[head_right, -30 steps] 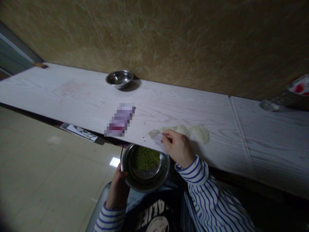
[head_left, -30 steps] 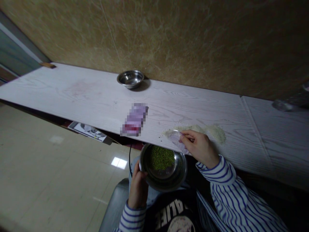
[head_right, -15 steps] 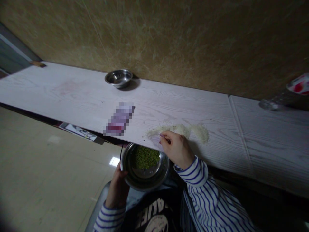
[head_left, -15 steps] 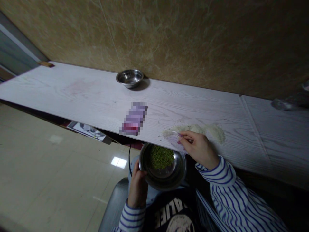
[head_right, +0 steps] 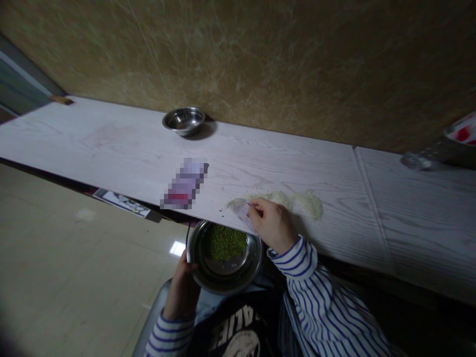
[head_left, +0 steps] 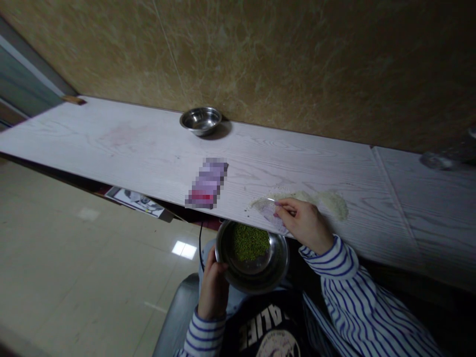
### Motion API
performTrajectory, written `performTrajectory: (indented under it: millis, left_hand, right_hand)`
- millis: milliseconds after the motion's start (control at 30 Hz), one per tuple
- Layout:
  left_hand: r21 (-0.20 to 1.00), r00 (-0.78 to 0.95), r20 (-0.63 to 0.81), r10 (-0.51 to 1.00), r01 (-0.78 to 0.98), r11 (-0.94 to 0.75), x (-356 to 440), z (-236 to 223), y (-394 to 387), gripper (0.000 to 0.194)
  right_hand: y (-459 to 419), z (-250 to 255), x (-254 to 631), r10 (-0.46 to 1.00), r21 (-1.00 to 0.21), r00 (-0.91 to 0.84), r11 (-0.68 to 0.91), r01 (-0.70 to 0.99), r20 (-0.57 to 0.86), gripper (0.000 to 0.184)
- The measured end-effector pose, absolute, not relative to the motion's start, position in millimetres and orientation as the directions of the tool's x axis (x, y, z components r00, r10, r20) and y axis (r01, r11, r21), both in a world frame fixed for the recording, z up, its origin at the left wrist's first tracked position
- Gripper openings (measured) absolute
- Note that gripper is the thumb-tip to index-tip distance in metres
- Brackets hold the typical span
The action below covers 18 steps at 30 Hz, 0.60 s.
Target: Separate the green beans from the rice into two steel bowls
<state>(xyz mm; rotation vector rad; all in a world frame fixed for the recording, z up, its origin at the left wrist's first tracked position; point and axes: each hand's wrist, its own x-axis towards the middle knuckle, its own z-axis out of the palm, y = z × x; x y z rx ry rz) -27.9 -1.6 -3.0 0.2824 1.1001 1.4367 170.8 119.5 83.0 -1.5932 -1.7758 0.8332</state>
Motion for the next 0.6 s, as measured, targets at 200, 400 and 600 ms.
performTrajectory:
  millis: [200,400,600]
  left_hand:
    - [0.732,-0.223,-0.437,0.871,-0.651,0.201,-27.6,-2.5,-2.3,0.045]
    - [0.738,-0.23,-0.432,0.872,-0.645,0.196,-27.8,-6.5,-1.7,0.045]
    - [0.738,-0.221,-0.42,0.88,-0.647,0.191,-28.4,-7.6,-3.0,0.049]
  right_hand:
    - [119.4,84.8,170.3,0.992,-0.802,-0.127,0.078,0.592,0.003,0.016]
    - [120.6,82.2,173.1,0.995,-0.773,-0.098,0.072,0.63,0.012,0.017]
    - [120.1,87.2,166.5,0.989,-0.783,-0.148,0.072,0.618,-0.027,0.017]
